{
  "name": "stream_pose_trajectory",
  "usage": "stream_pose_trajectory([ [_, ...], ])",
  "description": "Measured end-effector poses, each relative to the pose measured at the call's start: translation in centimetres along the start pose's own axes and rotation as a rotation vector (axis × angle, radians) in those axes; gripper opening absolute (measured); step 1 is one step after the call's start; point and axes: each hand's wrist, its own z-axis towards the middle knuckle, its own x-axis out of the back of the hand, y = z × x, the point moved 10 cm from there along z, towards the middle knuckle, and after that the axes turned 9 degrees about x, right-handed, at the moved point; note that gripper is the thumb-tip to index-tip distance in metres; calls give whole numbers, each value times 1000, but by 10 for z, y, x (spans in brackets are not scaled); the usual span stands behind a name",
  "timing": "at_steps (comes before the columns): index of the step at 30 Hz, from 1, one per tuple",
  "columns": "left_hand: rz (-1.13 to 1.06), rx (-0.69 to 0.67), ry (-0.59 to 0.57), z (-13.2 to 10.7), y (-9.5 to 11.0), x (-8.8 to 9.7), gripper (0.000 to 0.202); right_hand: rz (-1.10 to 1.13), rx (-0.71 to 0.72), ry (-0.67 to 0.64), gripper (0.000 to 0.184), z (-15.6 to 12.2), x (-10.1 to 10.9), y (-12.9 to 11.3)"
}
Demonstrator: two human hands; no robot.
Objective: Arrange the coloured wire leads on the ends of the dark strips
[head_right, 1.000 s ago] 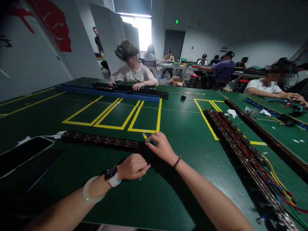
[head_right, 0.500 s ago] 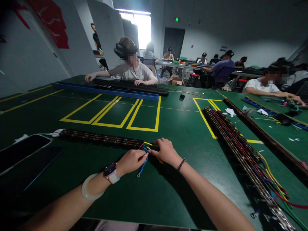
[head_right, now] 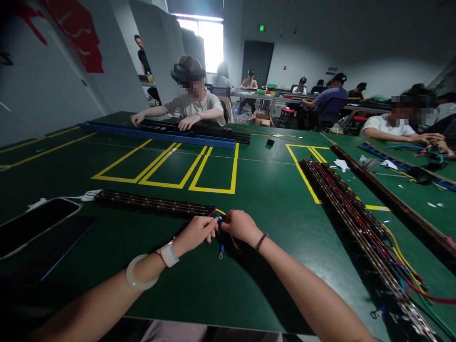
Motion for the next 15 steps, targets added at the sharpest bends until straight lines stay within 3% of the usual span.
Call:
stream_pose_trajectory([
  [5, -434, 201, -215, 5, -18, -23, 41, 468, -83, -118, 18, 0, -19, 12],
  [8, -590, 271, -278, 2, -19, -34, 39, 563, -75, -115, 15, 0, -23, 14],
  [10, -661, 306, -306, -1, -18, -39, 37, 484, -49, -47, 13, -1, -15, 15],
  [15, -933, 353, -421, -4, -11, -53, 32, 16, 84, 135, 10, -8, 15, -5],
])
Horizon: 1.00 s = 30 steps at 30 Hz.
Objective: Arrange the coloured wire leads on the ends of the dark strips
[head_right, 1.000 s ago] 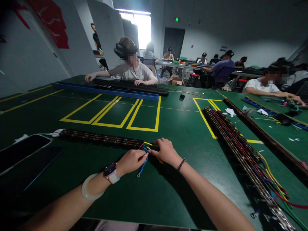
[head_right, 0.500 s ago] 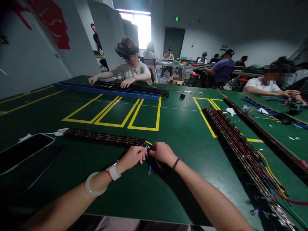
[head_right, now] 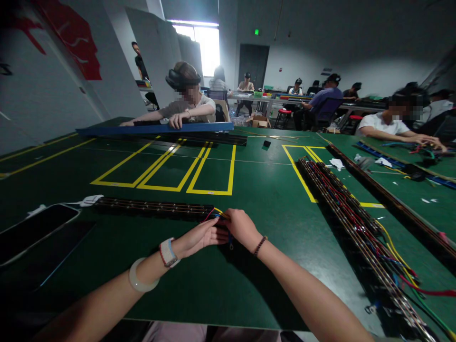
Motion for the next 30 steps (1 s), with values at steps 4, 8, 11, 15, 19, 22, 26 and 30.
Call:
stream_pose_trajectory([
  [4, -137, -3, -64, 10, 0, -10, 34, -321, 52, -27, 19, -3, -2, -19],
  [8, -217, 3, 76, 21, -3, -4, 29, -549, 235, -16, 19, -5, -15, -45],
  [11, -271, 11, 154, 24, -4, -1, 25, -638, 321, -25, 21, -8, -23, -54],
  [15, -313, -10, 164, 27, -4, 0, 24, -596, 327, -35, 27, -18, -17, -51],
  [19, -330, -74, 160, 30, -3, 5, 22, -356, 326, -30, 27, -28, 11, -47],
  [22, -320, -97, 144, 30, -2, 7, 19, -192, 239, 5, 23, -32, 36, -35],
  [26, -294, -110, 77, 25, 2, 3, 24, -261, 14, 63, 32, -38, 53, -12],
  [30, -245, -100, 0, 21, 4, -5, 26, -334, -62, -77, 38, -41, 32, -3],
])
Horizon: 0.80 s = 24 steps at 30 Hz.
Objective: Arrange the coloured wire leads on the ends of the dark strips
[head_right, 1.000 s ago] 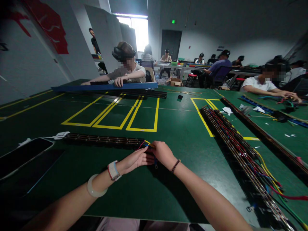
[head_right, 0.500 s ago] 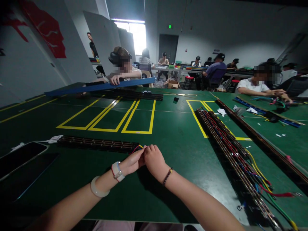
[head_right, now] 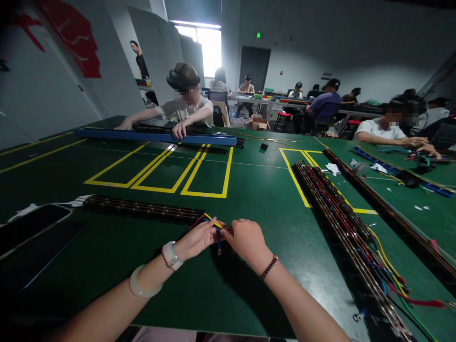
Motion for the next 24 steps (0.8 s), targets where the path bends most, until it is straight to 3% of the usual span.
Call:
stream_pose_trajectory([
  [3, 33, 15, 6, -1, -2, -1, 27, 10, 19, -132, 37, 1, -16, -2],
  [5, 47, 4, 43, -1, -3, 1, 25, -18, 15, -135, 37, 4, -15, 1],
  [12, 162, -3, 102, -4, -1, 2, 31, -225, -66, 44, 36, 31, 10, 31],
  [20, 159, 101, 50, -4, -4, -1, 32, -211, -145, 28, 37, 54, -23, 53],
  [24, 54, 99, -9, -5, -3, -8, 29, -263, -98, 210, 35, 39, -11, 47],
])
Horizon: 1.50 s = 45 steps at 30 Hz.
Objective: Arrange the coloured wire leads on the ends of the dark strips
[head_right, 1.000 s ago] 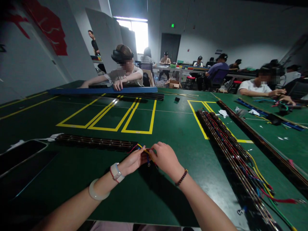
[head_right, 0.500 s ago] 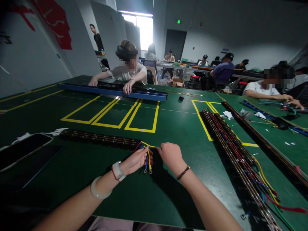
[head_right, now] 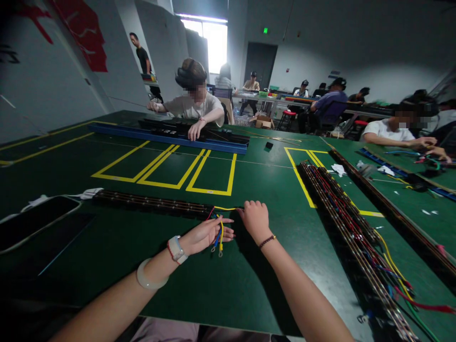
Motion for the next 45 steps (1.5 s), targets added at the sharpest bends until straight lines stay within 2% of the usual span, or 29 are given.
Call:
stream_pose_trajectory([
  [2, -39, -11, 6, 1, 0, 1, 28, 13, 70, 153, 30, -9, 16, -4],
  [5, -62, -30, 13, 3, 0, 3, 24, 116, 341, 288, 23, -27, 29, -28],
  [9, -114, -91, -7, 5, 4, 6, 15, 222, 718, 255, 28, -50, 27, -62],
  [12, -129, -76, -10, 5, 2, 8, 14, 256, 831, 233, 25, -57, 28, -71],
  [16, -166, -44, -39, 6, 0, 8, 19, 453, 807, 331, 24, -45, 46, -69],
  [19, -138, -49, -60, 5, 0, 3, 20, 587, 652, 421, 23, -18, 60, -66],
  [21, -97, -69, -24, 4, 2, 3, 17, 571, 565, 439, 21, 3, 65, -75],
  [25, -14, -121, 14, 1, 5, 1, 17, 442, 570, 385, 19, 36, 68, -115],
  [28, 6, -140, 13, 3, 5, 3, 24, 349, 624, 311, 19, 49, 60, -141],
  [32, 9, -154, 2, 8, 3, 7, 27, 322, 676, 230, 19, 51, 47, -156],
  [35, 21, -179, -15, 9, 4, 4, 26, 389, 640, 263, 25, 46, 52, -145],
  [39, 106, -175, 28, 6, 4, 3, 19, 504, 508, 322, 28, 36, 58, -102],
  [42, 200, -156, 138, 2, 3, 11, 14, 506, 401, 346, 22, 23, 46, -60],
  [45, 384, -153, 252, -4, 10, 19, 24, 474, 333, 351, 21, 7, 24, -29],
])
